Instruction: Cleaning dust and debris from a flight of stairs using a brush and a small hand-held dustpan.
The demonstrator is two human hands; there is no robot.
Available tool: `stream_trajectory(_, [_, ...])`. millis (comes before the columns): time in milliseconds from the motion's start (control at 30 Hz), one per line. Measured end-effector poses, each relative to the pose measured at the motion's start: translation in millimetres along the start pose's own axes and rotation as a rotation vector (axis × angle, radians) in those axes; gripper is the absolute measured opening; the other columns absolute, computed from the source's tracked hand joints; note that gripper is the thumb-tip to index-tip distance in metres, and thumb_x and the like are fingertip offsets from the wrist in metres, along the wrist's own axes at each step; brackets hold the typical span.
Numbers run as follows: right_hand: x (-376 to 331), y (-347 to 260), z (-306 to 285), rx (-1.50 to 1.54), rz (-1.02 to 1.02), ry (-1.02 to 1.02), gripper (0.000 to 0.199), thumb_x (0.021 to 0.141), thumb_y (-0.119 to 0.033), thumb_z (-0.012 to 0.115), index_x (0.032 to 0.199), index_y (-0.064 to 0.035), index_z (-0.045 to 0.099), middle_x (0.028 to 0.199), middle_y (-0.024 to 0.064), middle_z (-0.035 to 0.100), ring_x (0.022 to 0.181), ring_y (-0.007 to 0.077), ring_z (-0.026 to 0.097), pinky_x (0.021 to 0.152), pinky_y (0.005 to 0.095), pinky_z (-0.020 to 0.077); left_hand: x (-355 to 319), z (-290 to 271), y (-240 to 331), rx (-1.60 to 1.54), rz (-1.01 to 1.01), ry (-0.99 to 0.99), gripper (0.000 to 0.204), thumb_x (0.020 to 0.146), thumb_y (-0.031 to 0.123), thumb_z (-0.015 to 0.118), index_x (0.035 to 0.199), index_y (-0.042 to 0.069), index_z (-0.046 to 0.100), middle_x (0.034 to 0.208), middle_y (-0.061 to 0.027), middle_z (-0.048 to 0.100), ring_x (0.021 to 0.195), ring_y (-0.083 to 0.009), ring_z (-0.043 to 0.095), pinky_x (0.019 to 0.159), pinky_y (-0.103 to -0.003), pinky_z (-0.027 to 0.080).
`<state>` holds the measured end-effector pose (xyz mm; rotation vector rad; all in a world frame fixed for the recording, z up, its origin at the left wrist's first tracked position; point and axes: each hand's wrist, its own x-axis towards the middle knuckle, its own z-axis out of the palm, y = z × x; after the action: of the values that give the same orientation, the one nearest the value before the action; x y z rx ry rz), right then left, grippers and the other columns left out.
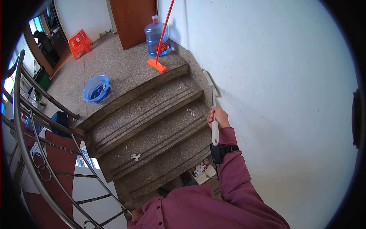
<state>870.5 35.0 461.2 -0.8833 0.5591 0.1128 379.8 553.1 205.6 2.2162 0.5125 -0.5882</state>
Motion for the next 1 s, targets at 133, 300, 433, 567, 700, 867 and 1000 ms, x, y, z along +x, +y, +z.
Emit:
stream_trajectory(133, [-4,3,-13,-0.020,0.009,0.056,0.022,0.098,-0.016,0.053,0.077,-0.0093,0.048,0.060,0.0012,0.048,0.047,0.0113,0.045,0.044,0.0276,0.0380,-5,-5,20,-0.007,-0.027,-0.014,0.037,0.085,0.024,0.060,0.115,0.005,0.071,0.106,-0.0236,0.071,0.103,-0.0405,0.069,0.086,-0.046,0.055])
stream_trajectory(300, [-8,14,-25,0.007,0.036,0.051,0.021,0.099,-0.016,0.053,0.079,-0.0108,0.048,0.061,-0.0001,0.050,0.047,0.0105,0.045,0.044,0.0269,0.0385,9,16,-32,0.023,-0.029,-0.058,0.039,0.085,0.024,0.058,0.117,0.007,0.071,0.108,-0.0237,0.071,0.106,-0.0401,0.068,0.088,-0.045,0.054])
stream_trajectory(433, [-14,21,-35,0.005,0.062,0.084,0.022,0.100,-0.018,0.052,0.079,-0.0120,0.049,0.061,-0.0010,0.050,0.047,0.0100,0.045,0.044,0.0268,0.0387,14,20,-36,0.000,-0.062,-0.070,0.041,0.084,0.024,0.058,0.120,0.009,0.070,0.111,-0.0238,0.070,0.109,-0.0400,0.067,0.089,-0.045,0.054])
stream_trajectory(567, [-16,29,-47,-0.024,0.047,0.083,0.023,0.101,-0.020,0.051,0.080,-0.0122,0.049,0.062,-0.0014,0.050,0.047,0.0101,0.045,0.044,0.0269,0.0391,14,19,-34,0.054,-0.069,-0.045,0.042,0.085,0.025,0.059,0.122,0.009,0.069,0.111,-0.0241,0.070,0.109,-0.0394,0.067,0.088,-0.046,0.054])
stream_trajectory(700, [-15,35,-63,0.023,0.073,0.102,0.013,0.098,-0.015,0.051,0.086,-0.0112,0.048,0.064,0.0013,0.050,0.045,0.0129,0.044,0.041,0.0322,0.0397,12,10,-17,-0.123,-0.075,-0.057,0.042,0.087,0.029,0.060,0.122,0.008,0.069,0.112,-0.0247,0.070,0.109,-0.0407,0.067,0.088,-0.046,0.054])
stream_trajectory(867, [-20,43,-69,-0.004,0.065,0.093,0.011,0.098,-0.014,0.051,0.088,-0.0122,0.046,0.065,0.0007,0.051,0.046,0.0123,0.045,0.042,0.0324,0.0399,12,6,-17,-0.247,-0.097,-0.052,0.042,0.089,0.031,0.061,0.123,0.008,0.069,0.110,-0.0252,0.070,0.108,-0.0405,0.067,0.087,-0.046,0.054])
stream_trajectory(1000, [-25,49,-69,-0.018,0.061,0.093,0.009,0.098,-0.014,0.050,0.090,-0.0133,0.046,0.065,0.0002,0.051,0.046,0.0124,0.045,0.042,0.0326,0.0398,11,6,-25,-0.250,-0.062,-0.046,0.041,0.087,0.028,0.061,0.122,0.007,0.069,0.108,-0.0254,0.071,0.107,-0.0393,0.068,0.086,-0.046,0.054])
